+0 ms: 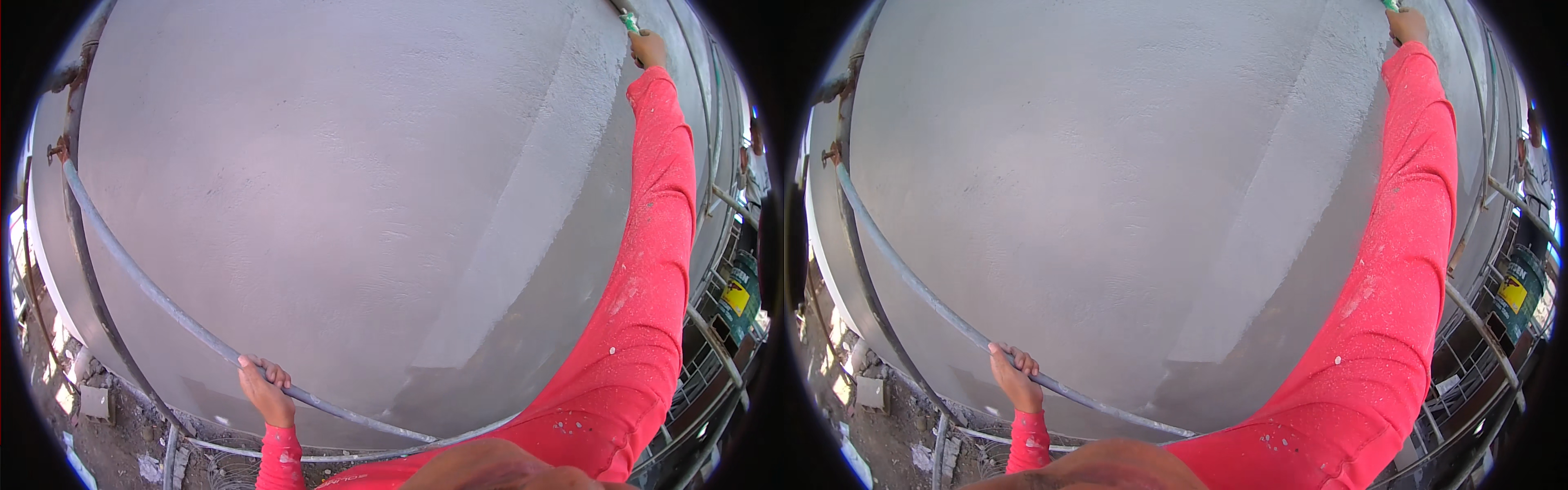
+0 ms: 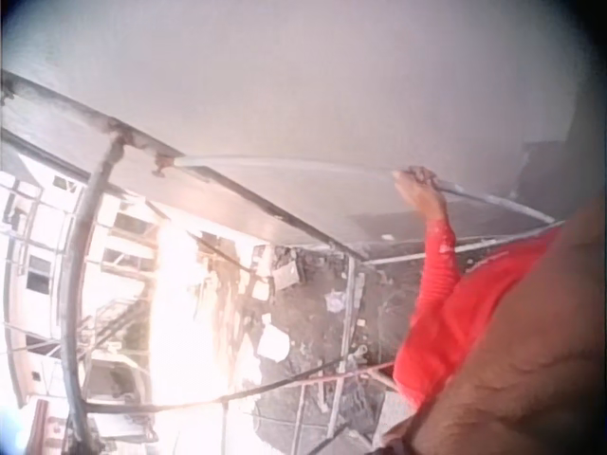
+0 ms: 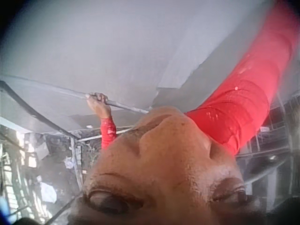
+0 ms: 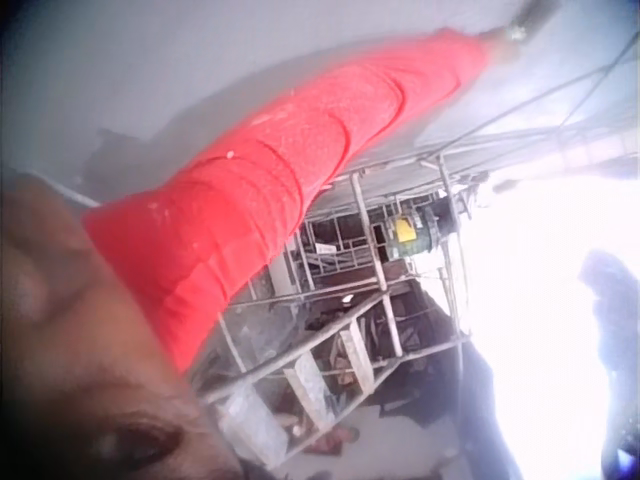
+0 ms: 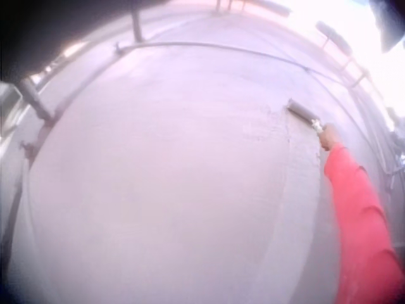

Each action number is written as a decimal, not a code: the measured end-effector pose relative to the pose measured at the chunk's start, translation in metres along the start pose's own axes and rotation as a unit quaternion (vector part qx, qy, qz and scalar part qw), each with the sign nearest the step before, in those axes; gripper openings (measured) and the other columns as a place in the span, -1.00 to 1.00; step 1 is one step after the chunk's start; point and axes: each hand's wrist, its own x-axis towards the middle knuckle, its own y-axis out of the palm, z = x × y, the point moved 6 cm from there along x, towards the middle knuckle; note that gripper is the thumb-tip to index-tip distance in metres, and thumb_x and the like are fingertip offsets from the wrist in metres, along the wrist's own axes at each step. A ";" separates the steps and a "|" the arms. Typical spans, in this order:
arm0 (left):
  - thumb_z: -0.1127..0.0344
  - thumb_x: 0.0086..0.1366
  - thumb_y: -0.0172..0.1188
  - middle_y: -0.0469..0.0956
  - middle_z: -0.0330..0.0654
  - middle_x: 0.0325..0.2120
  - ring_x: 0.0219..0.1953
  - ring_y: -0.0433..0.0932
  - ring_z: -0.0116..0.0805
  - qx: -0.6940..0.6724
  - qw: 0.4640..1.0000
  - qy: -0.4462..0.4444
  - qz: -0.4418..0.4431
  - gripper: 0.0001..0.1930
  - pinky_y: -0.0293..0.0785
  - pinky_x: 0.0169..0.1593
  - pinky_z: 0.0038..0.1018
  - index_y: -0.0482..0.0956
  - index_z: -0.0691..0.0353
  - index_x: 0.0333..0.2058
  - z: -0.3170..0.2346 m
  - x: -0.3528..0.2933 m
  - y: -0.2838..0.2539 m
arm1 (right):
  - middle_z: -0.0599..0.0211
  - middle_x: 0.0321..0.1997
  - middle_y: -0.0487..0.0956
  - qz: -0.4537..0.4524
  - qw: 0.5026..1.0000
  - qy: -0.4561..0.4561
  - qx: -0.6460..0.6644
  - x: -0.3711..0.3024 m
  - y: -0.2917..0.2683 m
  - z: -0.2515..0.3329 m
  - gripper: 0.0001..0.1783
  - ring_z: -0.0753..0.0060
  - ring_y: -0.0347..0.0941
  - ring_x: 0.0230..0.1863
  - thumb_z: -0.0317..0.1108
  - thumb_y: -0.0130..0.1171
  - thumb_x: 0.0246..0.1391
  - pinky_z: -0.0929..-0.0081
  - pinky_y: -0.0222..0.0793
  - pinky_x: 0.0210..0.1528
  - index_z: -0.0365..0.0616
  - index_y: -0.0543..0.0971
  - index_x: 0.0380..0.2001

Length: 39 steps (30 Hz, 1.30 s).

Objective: The person paints a large exterior wall using a paint roller attached to a long extension pole. They repeatedly dip the roller into a bucket of paint and apply it to the wall surface in vertical strokes, working from a metal scaffold platform.

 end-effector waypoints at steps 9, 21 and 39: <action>-0.12 0.45 -0.13 0.15 -0.33 -0.65 -0.64 0.16 -0.54 0.000 1.000 -0.006 0.004 -0.60 0.19 -0.55 -0.55 0.21 0.11 -0.36 -0.011 0.002 0.005 | 0.33 -0.62 0.52 -0.008 0.999 -0.006 0.039 -0.130 0.001 -0.017 -0.52 0.52 0.43 -0.68 -0.18 0.20 0.07 0.48 0.36 -0.66 -0.16 0.56 0.05; -0.13 0.43 -0.08 0.19 -0.30 -0.59 -0.56 0.22 -0.48 -0.016 0.993 -0.047 0.104 -0.57 0.27 -0.45 -0.49 0.17 0.13 -0.36 -0.002 0.009 -0.002 | -0.10 -0.16 0.61 0.032 0.994 -0.075 -0.072 -0.400 -0.045 -0.019 -0.56 -0.10 0.54 -0.09 -0.24 0.23 0.03 0.16 0.44 -0.04 -0.20 0.57 -0.02; -0.15 0.44 -0.12 0.17 -0.26 -0.58 -0.56 0.22 -0.45 0.007 0.991 -0.048 0.124 -0.55 0.28 -0.45 -0.45 0.13 0.13 -0.37 -0.005 0.005 0.000 | -0.08 -0.37 0.61 0.260 0.961 0.061 -0.065 -0.793 -0.094 -0.044 -0.55 -0.12 0.57 -0.35 -0.34 0.20 0.06 0.08 0.47 -0.27 -0.23 0.50 0.04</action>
